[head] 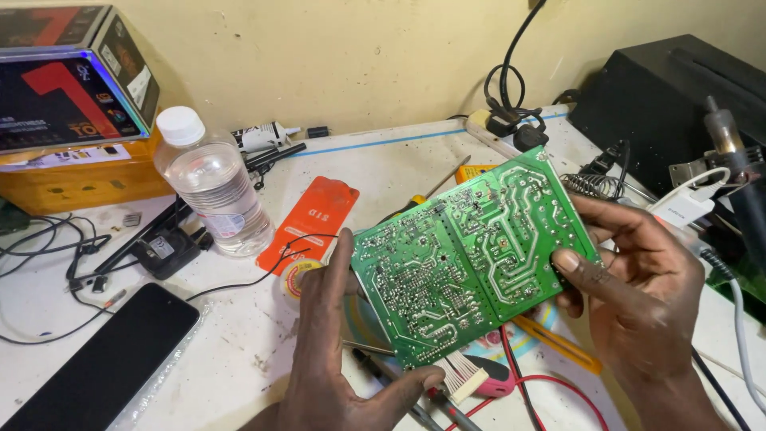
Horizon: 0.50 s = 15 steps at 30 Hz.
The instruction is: A person is inspecting and troubleshooting a green circuit board at a workbench using a soldering iron and a smartphone for reference.
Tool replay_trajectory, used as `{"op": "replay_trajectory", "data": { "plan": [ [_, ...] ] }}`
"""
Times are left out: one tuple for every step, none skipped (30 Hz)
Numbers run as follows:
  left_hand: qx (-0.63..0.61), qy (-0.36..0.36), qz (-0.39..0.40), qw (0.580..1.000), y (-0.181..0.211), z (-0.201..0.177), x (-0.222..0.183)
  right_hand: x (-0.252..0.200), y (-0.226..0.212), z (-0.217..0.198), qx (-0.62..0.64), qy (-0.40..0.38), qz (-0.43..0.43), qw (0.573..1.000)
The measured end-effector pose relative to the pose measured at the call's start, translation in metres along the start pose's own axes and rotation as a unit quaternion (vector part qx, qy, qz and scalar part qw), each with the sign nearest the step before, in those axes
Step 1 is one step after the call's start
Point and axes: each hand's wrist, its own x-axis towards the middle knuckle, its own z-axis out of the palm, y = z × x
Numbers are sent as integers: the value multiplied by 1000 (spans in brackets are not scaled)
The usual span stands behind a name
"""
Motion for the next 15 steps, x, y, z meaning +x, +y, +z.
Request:
{"op": "replay_trajectory", "data": {
  "plan": [
    [0, 0, -1, 1000, -1, 1, 0, 0, 0, -1, 0, 0, 1, 1000],
    [13, 3, 5, 1000, -2, 1, -1, -1, -1, -2, -2, 3, 2, 1000],
    [27, 6, 10, 1000, -2, 2, -1, -2, -1, -3, -3, 6, 2, 1000],
    [27, 5, 10, 1000, -4, 3, -1, -2, 0, -3, -4, 6, 3, 1000],
    [33, 6, 10, 999, -5, 3, -1, -2, 1, -4, -2, 10, 0, 1000],
    [40, 6, 12, 999, -6, 4, -1, -2, 2, -5, 0, 15, -5, 1000],
    [40, 6, 12, 999, -4, 4, -1, -2, 3, -5, 0, 15, -4, 1000],
    [36, 4, -6, 999, -2, 3, 0, -2, 2, -5, -20, 17, -7, 1000],
    [32, 3, -23, 999, 0, 3, 0, -2, 2, -5, -39, 20, -9, 999],
    [32, 2, -23, 999, 0, 3, -1, -1, 3, -5, -39, 20, -9, 999],
    [36, 3, -31, 999, 0, 3, -1, -1, 3, -5, -38, 18, -10, 999],
    [39, 3, -39, 998, 0, 4, -1, -1, 4, -6, -37, 16, -12, 999],
    [39, 3, -39, 998, -2, 3, 0, -1, 5, -6, -37, 16, -12, 999],
    [41, 5, -18, 999, -4, 3, 0, 0, 7, -7, -34, 14, -13, 999],
    [43, 7, 3, 999, -6, 3, 0, 0, 8, -7, -30, 13, -14, 999]
  ]
}}
